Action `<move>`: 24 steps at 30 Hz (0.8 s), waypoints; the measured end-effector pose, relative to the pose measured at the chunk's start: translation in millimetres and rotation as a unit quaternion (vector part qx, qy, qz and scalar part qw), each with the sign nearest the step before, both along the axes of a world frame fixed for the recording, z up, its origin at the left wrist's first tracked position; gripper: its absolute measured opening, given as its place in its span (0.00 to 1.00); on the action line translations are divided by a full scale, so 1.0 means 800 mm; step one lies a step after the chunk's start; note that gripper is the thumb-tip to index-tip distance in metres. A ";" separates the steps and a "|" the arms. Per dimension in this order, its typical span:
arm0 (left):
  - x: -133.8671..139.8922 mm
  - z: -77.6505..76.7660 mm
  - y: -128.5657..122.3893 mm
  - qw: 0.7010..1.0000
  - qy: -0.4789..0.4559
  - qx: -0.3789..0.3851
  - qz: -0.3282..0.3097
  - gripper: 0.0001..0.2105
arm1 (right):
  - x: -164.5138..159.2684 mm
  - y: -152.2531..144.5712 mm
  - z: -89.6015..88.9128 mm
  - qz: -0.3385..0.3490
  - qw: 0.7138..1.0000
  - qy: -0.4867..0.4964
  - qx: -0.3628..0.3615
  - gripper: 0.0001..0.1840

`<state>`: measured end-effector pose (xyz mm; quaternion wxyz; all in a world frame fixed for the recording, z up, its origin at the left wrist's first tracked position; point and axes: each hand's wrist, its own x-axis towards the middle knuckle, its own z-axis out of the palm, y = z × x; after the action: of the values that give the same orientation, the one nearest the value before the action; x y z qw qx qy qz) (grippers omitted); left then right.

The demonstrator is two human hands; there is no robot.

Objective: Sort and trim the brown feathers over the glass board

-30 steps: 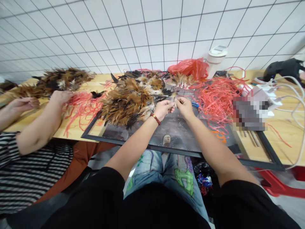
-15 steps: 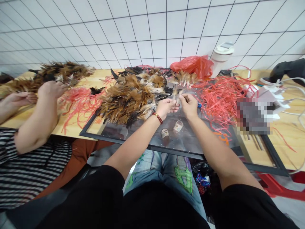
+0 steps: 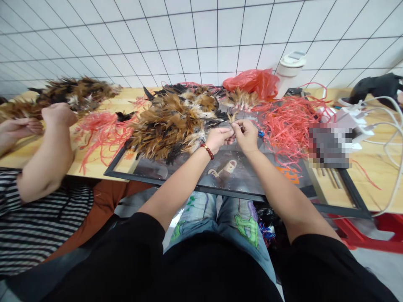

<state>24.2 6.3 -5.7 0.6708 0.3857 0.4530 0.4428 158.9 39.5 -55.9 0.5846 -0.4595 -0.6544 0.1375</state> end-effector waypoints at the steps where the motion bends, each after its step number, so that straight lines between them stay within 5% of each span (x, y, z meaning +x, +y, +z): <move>1: -0.001 0.000 0.000 1.000 0.001 -0.001 0.002 0.10 | 0.000 0.000 0.000 0.006 1.000 0.000 0.001 0.18; 24: -0.001 -0.002 0.001 1.000 0.009 0.003 0.004 0.14 | -0.004 -0.003 0.003 0.044 0.997 0.019 -0.068 0.25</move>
<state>23.3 6.8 -7.1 0.6641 0.3894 0.4592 0.4432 155.6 37.4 -53.4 0.5580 -0.4663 -0.6515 0.2161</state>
